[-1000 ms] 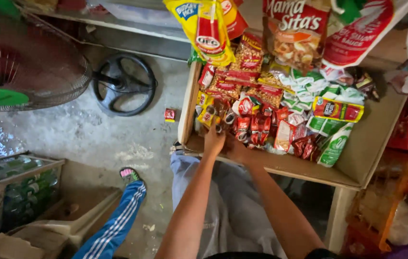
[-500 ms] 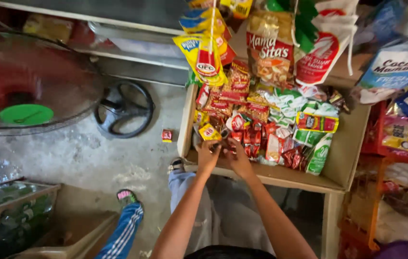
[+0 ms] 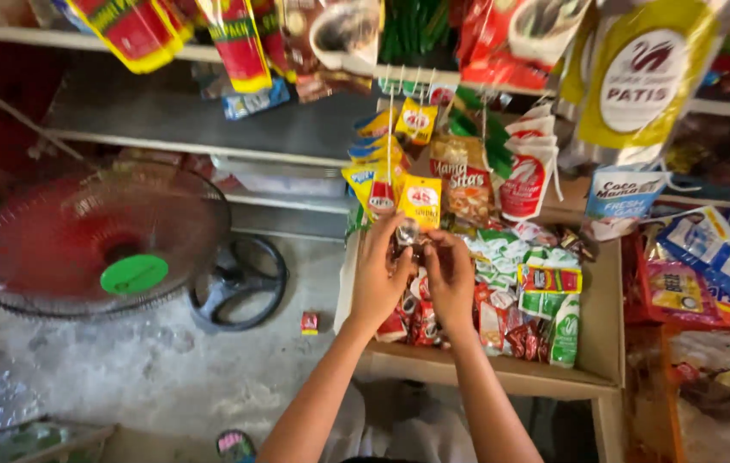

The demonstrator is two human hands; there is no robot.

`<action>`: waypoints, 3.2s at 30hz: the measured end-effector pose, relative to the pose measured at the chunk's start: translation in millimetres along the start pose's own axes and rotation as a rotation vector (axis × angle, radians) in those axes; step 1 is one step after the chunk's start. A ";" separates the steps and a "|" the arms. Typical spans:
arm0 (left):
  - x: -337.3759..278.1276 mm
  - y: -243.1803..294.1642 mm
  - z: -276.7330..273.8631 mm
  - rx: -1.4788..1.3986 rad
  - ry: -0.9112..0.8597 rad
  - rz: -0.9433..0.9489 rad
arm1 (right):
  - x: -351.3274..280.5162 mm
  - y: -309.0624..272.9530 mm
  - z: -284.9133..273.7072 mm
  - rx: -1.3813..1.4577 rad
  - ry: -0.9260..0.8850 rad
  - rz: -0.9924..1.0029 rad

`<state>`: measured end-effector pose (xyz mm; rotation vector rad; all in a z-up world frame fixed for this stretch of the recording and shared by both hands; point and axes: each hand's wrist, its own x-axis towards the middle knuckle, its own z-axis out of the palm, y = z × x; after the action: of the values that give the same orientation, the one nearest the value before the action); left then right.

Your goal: Organizing and hanging coffee and snack sachets on a grocery store shelf from a cardboard box on the floor.

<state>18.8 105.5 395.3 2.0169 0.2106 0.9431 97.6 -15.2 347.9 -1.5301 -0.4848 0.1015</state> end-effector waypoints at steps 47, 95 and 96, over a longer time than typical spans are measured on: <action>45.1 -0.4 -33.7 -0.140 0.000 -0.012 | 32.7 -63.8 46.2 -0.127 0.046 -0.265; 62.9 -33.6 11.1 0.161 -0.066 0.102 | 82.3 -24.8 29.1 -0.230 0.169 -0.235; 63.3 -22.8 7.4 0.190 -0.021 0.107 | 84.5 -24.5 27.8 -0.254 0.165 -0.202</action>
<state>72.5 144.2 409.4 2.2298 0.1879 0.9995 158.0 39.8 391.0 -1.7106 -0.5319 -0.2492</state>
